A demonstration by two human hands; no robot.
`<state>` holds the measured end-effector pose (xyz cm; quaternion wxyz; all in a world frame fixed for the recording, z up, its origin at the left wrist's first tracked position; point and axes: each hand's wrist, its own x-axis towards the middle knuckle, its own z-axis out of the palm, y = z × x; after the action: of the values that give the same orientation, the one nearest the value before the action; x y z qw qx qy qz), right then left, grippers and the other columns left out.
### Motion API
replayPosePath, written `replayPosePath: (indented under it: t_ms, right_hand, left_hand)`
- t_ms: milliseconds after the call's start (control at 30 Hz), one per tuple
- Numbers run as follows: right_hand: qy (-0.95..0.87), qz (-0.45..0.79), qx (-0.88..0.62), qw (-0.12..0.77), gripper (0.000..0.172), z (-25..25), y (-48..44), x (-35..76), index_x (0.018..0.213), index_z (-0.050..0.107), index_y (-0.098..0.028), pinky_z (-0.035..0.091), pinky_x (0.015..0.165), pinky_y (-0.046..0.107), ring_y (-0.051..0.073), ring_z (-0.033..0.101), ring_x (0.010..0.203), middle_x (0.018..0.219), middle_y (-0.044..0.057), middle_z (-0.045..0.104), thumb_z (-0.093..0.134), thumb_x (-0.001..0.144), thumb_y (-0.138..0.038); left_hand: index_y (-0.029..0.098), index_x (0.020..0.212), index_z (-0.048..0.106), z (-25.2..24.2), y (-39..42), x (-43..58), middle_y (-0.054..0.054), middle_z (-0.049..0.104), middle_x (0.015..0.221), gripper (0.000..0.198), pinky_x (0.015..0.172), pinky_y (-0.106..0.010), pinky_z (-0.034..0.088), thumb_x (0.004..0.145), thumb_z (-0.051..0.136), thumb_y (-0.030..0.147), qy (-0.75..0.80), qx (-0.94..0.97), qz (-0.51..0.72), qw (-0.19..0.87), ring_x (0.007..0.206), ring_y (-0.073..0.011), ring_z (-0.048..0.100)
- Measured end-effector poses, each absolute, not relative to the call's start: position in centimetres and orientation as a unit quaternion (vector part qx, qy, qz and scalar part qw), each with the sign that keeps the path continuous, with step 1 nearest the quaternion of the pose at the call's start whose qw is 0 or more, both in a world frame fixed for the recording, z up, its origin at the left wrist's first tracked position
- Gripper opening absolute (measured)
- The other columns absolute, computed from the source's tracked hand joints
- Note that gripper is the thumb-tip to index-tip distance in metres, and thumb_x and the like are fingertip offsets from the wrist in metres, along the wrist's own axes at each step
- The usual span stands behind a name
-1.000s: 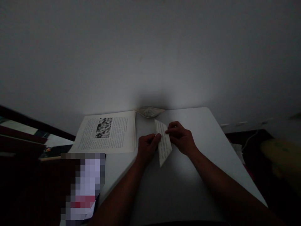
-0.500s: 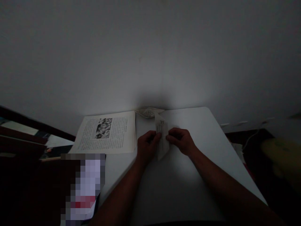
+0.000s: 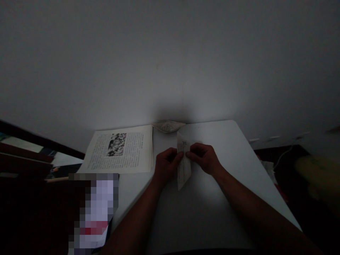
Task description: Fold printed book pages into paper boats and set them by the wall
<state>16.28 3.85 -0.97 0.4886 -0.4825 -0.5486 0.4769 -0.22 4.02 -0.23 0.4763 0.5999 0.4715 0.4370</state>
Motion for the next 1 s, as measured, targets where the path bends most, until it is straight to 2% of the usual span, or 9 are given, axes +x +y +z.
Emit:
replayPosePath:
  t_ms: [167, 433, 600, 800, 1000]
  right_hand:
    - [-0.546, 0.487, -0.477, 0.487, 0.021, -0.91, 3.86, 16.32, 0.067, 0.060, -0.018, 0.042, 0.053, 0.025, 0.011, 0.052, 0.055, 0.060, -0.002, 0.058, 0.071, 0.066, -0.036]
    - [-0.532, 0.488, -0.475, 0.504, 0.021, -1.30, 3.75, 16.29, 0.075, 0.066, -0.019, 0.048, 0.059, 0.027, 0.014, 0.059, 0.061, 0.067, 0.001, 0.065, 0.072, 0.065, -0.036]
    - [-0.516, 0.504, -0.465, 0.514, 0.019, -1.49, 3.81, 16.30, 0.076, 0.068, -0.018, 0.046, 0.051, 0.024, 0.011, 0.057, 0.054, 0.063, -0.001, 0.064, 0.074, 0.064, -0.033]
    - [-0.491, 0.522, -0.446, 0.537, 0.024, -1.62, 3.96, 16.38, 0.091, 0.070, -0.018, 0.038, 0.040, 0.021, 0.008, 0.048, 0.042, 0.053, -0.003, 0.060, 0.070, 0.071, -0.032]
    - [-0.484, 0.520, -0.444, 0.546, 0.027, -1.01, 4.08, 16.35, 0.092, 0.067, -0.017, 0.041, 0.040, 0.021, 0.007, 0.049, 0.041, 0.055, -0.004, 0.058, 0.070, 0.070, -0.032]
  left_hand:
    - [0.015, 0.079, 0.061, -0.51, 4.02, -0.34, 0.000, 0.060, 0.069, 0.022, 0.058, -0.023, 0.043, 0.078, 0.061, 0.036, 0.452, 0.619, 0.428, 0.479, 0.063, -0.0122, 0.055]
    - [0.015, 0.073, 0.059, -0.37, 4.26, -0.32, 0.002, 0.055, 0.063, 0.022, 0.056, -0.022, 0.040, 0.076, 0.063, 0.036, 0.442, 0.607, 0.432, 0.499, 0.059, -0.0107, 0.051]
    - [0.014, 0.072, 0.058, -0.48, 4.50, -0.33, 0.002, 0.056, 0.061, 0.023, 0.054, -0.022, 0.040, 0.073, 0.065, 0.036, 0.428, 0.585, 0.426, 0.541, 0.057, -0.0106, 0.051]
    - [0.013, 0.072, 0.059, -0.33, 4.67, -0.47, 0.001, 0.059, 0.063, 0.025, 0.056, -0.023, 0.041, 0.071, 0.068, 0.036, 0.414, 0.556, 0.404, 0.597, 0.057, -0.0110, 0.053]
    - [0.013, 0.066, 0.057, -0.47, 4.71, -0.57, 0.003, 0.056, 0.058, 0.026, 0.052, -0.021, 0.037, 0.068, 0.070, 0.035, 0.430, 0.535, 0.407, 0.602, 0.053, -0.0092, 0.050]
